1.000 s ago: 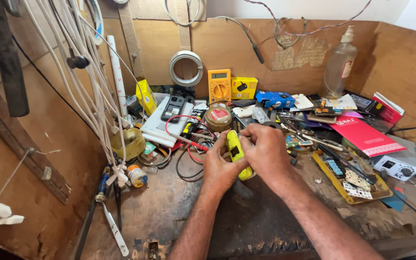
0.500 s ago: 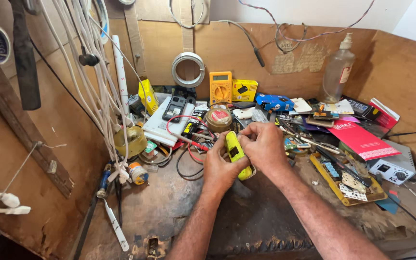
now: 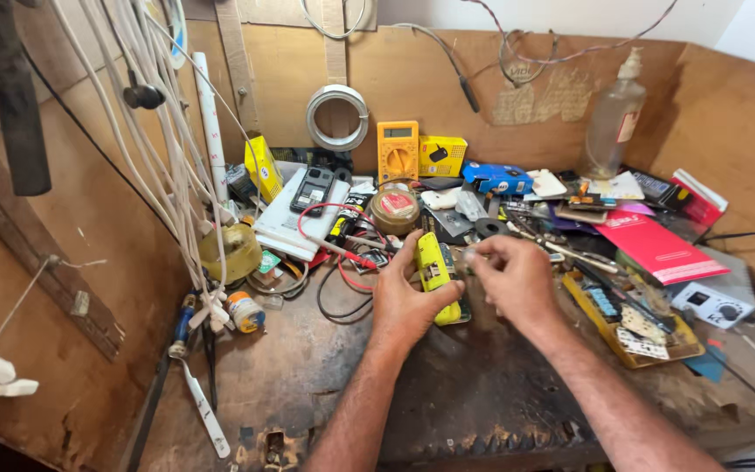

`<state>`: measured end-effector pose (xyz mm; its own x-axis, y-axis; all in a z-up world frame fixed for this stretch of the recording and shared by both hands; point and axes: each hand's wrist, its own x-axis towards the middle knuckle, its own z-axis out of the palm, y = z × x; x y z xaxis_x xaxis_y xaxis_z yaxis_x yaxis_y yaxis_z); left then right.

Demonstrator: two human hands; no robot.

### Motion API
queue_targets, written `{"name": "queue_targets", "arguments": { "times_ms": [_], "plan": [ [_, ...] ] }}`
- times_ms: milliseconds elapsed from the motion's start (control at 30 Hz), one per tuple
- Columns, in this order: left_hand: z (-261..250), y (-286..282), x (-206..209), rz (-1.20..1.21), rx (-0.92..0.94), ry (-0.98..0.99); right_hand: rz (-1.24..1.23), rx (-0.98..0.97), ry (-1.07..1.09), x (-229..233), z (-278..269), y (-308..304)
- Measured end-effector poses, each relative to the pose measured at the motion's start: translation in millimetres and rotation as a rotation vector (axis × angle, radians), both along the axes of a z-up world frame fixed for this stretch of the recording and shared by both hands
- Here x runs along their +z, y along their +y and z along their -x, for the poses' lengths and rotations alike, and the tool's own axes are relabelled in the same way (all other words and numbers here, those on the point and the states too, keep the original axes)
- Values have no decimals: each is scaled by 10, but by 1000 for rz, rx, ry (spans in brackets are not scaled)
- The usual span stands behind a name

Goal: The person uses a small metal tool to pry open the back cover of a yellow mobile phone. They remove the cover to reveal the internal circuit board and battery, then place the cover on the table. The person continues to manipulate the phone's internal components with the tool.

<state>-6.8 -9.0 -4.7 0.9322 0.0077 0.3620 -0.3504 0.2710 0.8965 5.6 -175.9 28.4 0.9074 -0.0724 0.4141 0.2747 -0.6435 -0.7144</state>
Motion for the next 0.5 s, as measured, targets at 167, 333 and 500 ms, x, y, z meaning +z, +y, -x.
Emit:
{"name": "queue_targets", "arguments": {
  "times_ms": [167,333,500],
  "plan": [
    [-14,50,23,59,-34,130,-151,-109,163,-33,86,94],
    [37,133,33,173,-69,203,274,-277,-291,-141,243,119],
    [35,141,90,191,-86,260,292,-169,-371,-115,346,93]
  ]
}}
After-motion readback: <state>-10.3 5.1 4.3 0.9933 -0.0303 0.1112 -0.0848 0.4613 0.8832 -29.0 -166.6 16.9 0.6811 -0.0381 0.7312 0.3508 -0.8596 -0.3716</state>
